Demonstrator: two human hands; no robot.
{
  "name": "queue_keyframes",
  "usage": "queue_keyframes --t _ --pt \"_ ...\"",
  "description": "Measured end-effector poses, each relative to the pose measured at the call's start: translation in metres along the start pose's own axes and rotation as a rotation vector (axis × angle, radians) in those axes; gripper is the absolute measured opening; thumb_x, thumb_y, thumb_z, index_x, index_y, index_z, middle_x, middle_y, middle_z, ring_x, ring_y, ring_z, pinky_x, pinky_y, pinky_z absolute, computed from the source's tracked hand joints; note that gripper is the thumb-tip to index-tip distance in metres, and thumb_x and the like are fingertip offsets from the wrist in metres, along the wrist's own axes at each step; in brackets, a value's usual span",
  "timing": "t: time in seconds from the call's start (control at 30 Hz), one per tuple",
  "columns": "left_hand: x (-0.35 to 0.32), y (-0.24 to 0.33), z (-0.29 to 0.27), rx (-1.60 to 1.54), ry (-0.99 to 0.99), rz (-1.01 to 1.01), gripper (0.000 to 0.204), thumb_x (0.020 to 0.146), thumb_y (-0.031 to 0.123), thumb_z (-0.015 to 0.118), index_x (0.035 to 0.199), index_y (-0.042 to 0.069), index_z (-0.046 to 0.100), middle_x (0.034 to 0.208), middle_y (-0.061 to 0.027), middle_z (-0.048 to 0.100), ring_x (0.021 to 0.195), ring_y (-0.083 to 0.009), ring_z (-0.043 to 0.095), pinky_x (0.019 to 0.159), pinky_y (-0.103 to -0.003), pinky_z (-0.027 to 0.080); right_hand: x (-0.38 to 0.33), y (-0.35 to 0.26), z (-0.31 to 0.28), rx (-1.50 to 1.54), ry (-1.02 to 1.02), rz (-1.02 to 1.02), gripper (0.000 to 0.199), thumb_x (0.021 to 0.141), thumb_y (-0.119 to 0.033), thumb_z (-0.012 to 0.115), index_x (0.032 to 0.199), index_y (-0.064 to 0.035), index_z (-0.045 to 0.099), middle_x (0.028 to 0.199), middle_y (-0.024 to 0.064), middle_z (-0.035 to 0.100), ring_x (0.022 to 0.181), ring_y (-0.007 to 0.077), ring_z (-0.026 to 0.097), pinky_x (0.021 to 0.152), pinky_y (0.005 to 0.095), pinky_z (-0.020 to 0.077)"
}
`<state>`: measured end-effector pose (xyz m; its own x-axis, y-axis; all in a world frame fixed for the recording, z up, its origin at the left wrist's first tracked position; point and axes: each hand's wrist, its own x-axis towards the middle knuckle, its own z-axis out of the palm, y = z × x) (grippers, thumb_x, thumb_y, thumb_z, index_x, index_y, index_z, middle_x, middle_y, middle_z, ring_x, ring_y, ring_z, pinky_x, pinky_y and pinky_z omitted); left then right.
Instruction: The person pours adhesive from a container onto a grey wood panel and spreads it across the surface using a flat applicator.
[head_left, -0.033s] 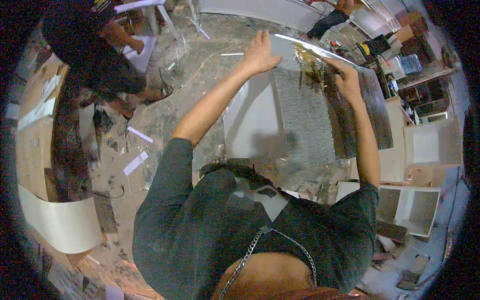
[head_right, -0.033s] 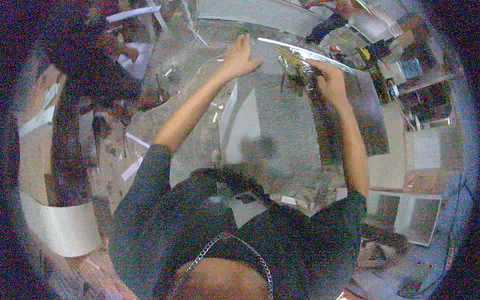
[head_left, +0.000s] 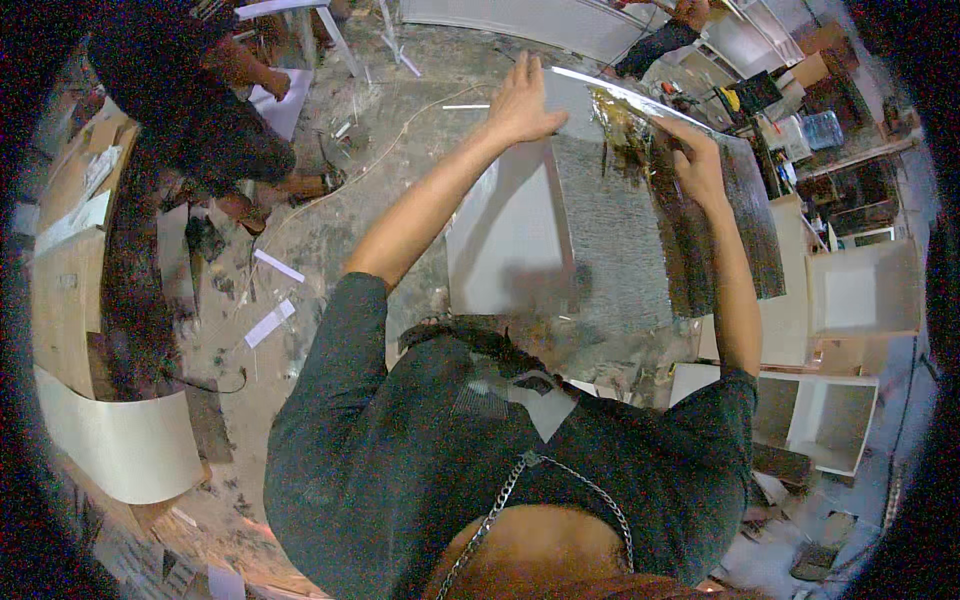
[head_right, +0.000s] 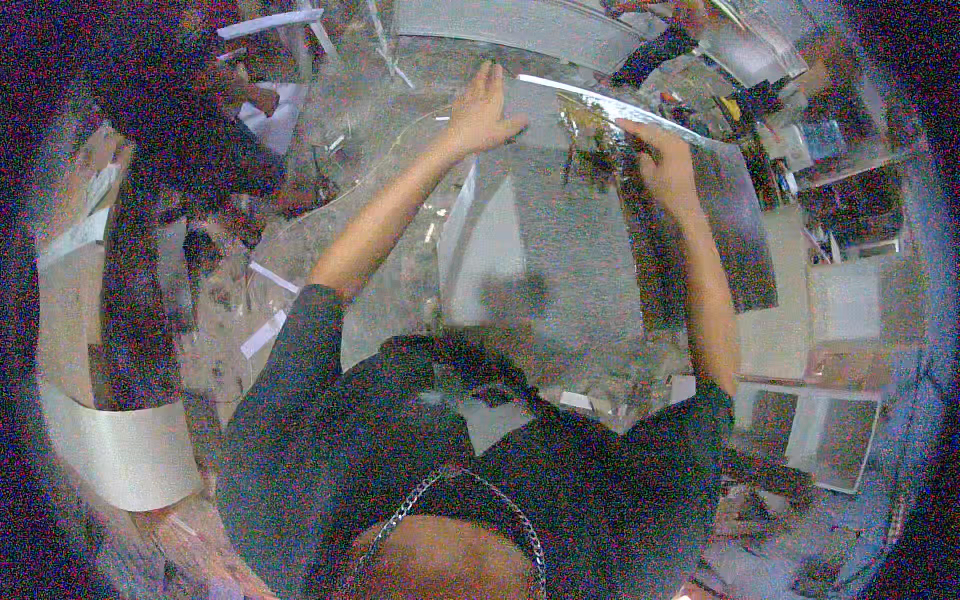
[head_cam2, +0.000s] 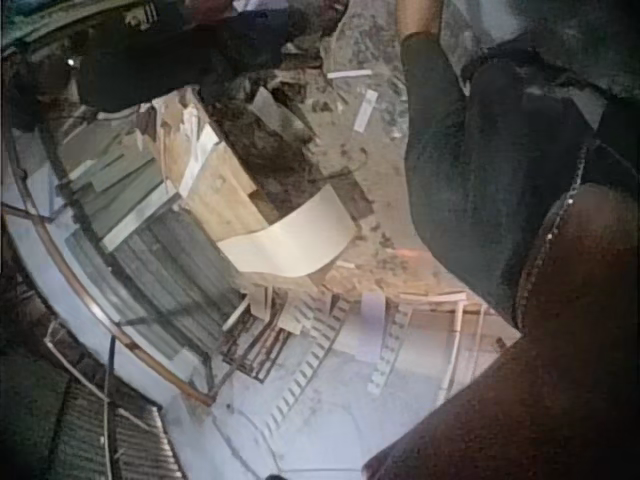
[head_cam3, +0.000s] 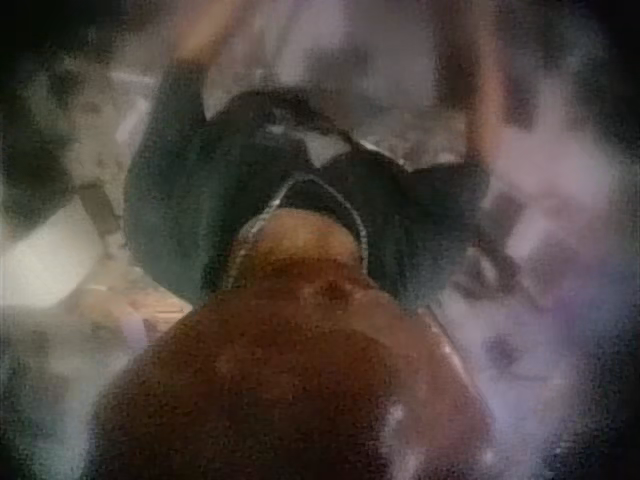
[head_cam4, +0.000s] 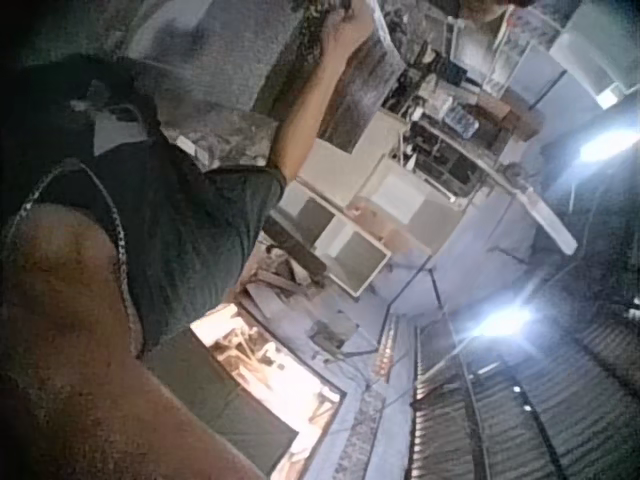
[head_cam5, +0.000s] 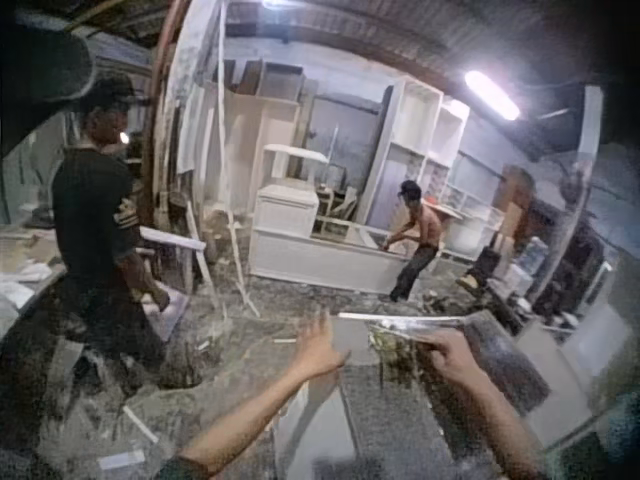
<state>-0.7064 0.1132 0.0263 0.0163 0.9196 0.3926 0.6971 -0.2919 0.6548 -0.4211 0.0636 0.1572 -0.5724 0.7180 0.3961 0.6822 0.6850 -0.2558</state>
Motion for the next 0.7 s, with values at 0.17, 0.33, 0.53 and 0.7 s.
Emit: queue_keyframes --t 0.17,0.33,0.53,0.7 --pt "0.026 0.012 -0.013 0.183 -0.194 0.108 0.097 0.078 0.050 0.063 0.148 0.000 0.020 0.154 -0.0183 0.025 0.144 -0.0367 0.018 0.108 -0.067 0.022 -0.010 0.007 -0.010 -0.045 0.043 0.024 0.059 0.064 0.011 0.048 0.119 -0.0060 0.064 0.114 0.0188 0.066 0.110 0.0338 0.062 0.100 0.0363 0.0431" --pt "0.039 0.002 0.007 0.132 -0.188 0.077 0.086 0.081 0.049 0.061 0.146 0.002 0.029 0.148 -0.0195 0.034 0.139 -0.0374 0.027 0.110 -0.057 0.026 -0.008 0.039 -0.005 -0.127 0.071 -0.024 0.060 0.064 0.011 0.046 0.119 -0.0078 0.064 0.116 0.0179 0.065 0.112 0.0321 0.061 0.101 0.0363 0.0434" --pt "0.058 -0.019 0.020 0.135 -0.096 0.158 0.068 0.084 0.042 0.059 0.136 0.001 0.043 0.136 -0.0237 0.044 0.128 -0.0396 0.039 0.105 -0.053 0.035 0.013 0.047 0.020 -0.226 0.028 -0.020 0.056 0.065 0.010 0.051 0.115 -0.0102 0.066 0.114 0.0155 0.066 0.104 0.0342 0.062 0.093 0.0406 0.0452" --pt "0.052 -0.006 0.021 0.108 -0.032 0.222 0.056 0.086 0.035 0.058 0.129 0.001 0.048 0.128 -0.0236 0.047 0.123 -0.0397 0.042 0.100 -0.055 0.038 0.016 0.074 0.026 -0.217 0.010 -0.048 0.058 0.066 0.010 0.053 0.118 -0.0129 0.066 0.116 0.0108 0.066 0.106 0.0291 0.061 0.096 0.0414 0.0409"
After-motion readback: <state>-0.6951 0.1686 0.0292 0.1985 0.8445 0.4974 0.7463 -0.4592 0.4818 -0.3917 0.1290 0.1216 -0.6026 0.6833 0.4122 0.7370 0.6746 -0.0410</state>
